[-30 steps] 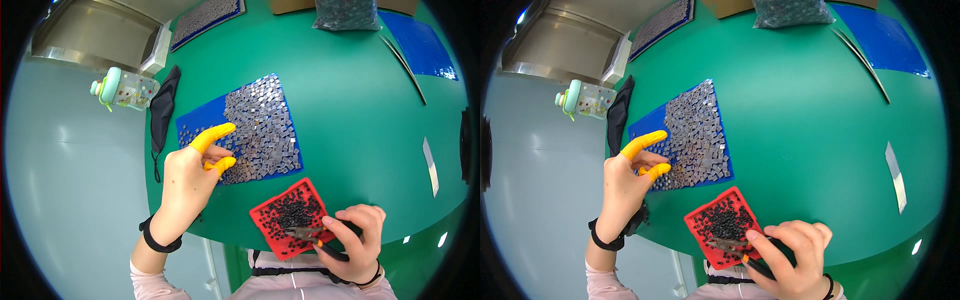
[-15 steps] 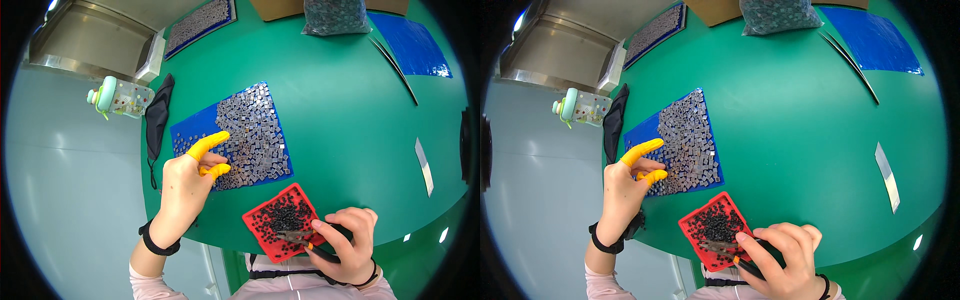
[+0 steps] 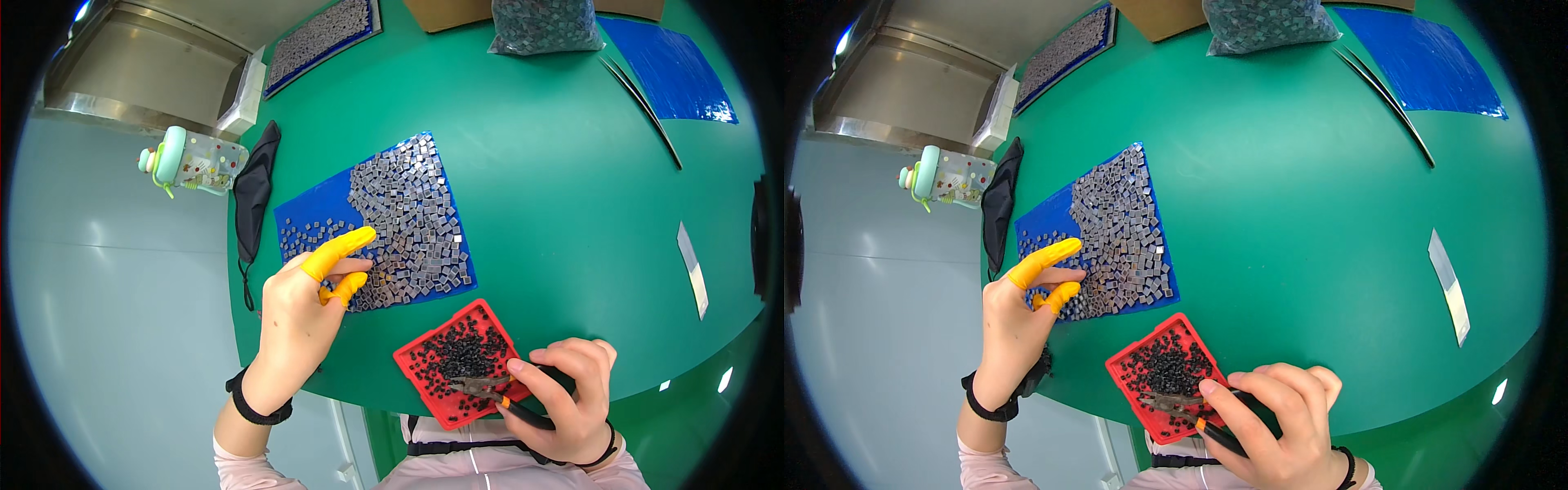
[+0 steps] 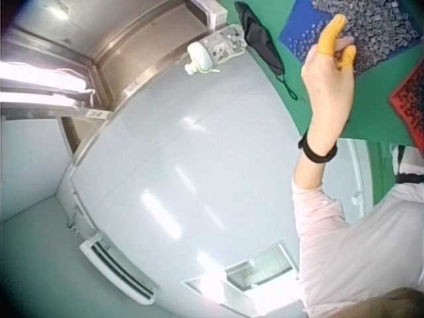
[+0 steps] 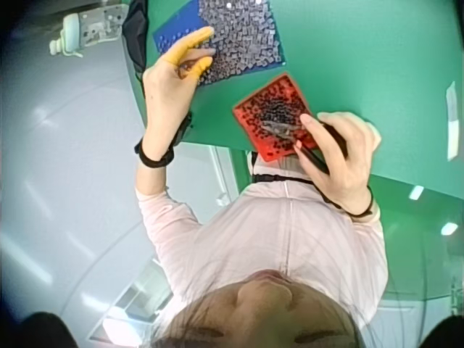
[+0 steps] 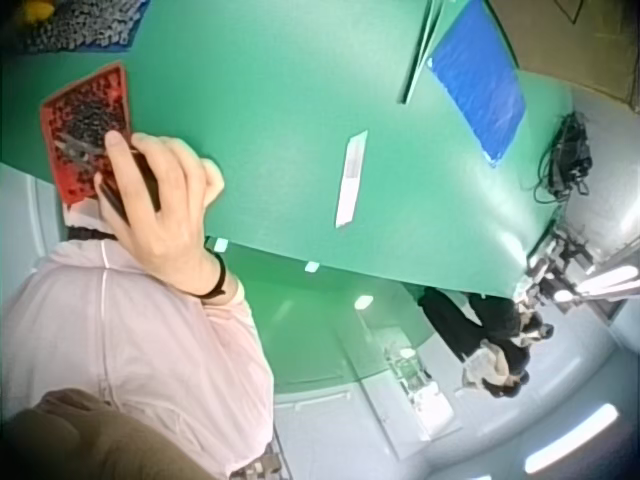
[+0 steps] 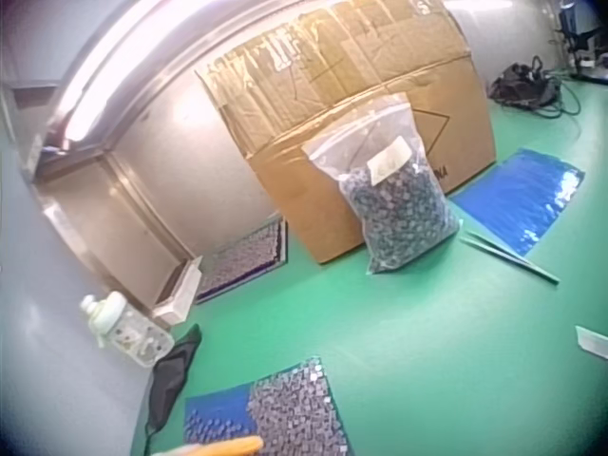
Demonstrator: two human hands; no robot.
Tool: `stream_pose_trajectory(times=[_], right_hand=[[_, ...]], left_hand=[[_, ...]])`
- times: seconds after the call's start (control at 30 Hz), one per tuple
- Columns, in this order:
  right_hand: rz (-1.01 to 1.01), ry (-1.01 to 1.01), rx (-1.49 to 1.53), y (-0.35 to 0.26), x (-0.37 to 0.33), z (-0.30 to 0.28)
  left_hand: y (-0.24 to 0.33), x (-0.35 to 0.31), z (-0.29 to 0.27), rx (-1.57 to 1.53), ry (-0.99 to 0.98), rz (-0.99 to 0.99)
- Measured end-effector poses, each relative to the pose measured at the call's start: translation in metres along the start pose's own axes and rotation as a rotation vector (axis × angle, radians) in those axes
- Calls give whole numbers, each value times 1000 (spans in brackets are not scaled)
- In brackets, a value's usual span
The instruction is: The person uses pliers to pick up small black components from a red tray and places them onto a blue mat. They repeat this action continuously, sorting the components into a pile on the mat.
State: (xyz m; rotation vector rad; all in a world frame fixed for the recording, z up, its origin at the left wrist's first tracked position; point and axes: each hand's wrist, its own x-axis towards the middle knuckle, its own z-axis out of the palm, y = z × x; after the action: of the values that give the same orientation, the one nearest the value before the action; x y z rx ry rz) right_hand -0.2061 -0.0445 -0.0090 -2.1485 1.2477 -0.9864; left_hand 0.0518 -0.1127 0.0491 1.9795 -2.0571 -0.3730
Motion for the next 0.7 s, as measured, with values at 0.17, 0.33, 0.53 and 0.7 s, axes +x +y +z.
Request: stream_pose_trajectory(times=[0.17,0.33,0.53,0.7], right_hand=[[-6,-8,2,2,-1,-1],[12,4,-14,-2,1,-1],[6,1,-10,-2,1,-1],[11,3,-9,-2,1,-1]], left_hand=[[-2,-2,1,-7,10,31],[-3,-1,3,-6,2,46],[-3,-3,1,-15,40,33],[-4,-2,3,-39,24,5]])
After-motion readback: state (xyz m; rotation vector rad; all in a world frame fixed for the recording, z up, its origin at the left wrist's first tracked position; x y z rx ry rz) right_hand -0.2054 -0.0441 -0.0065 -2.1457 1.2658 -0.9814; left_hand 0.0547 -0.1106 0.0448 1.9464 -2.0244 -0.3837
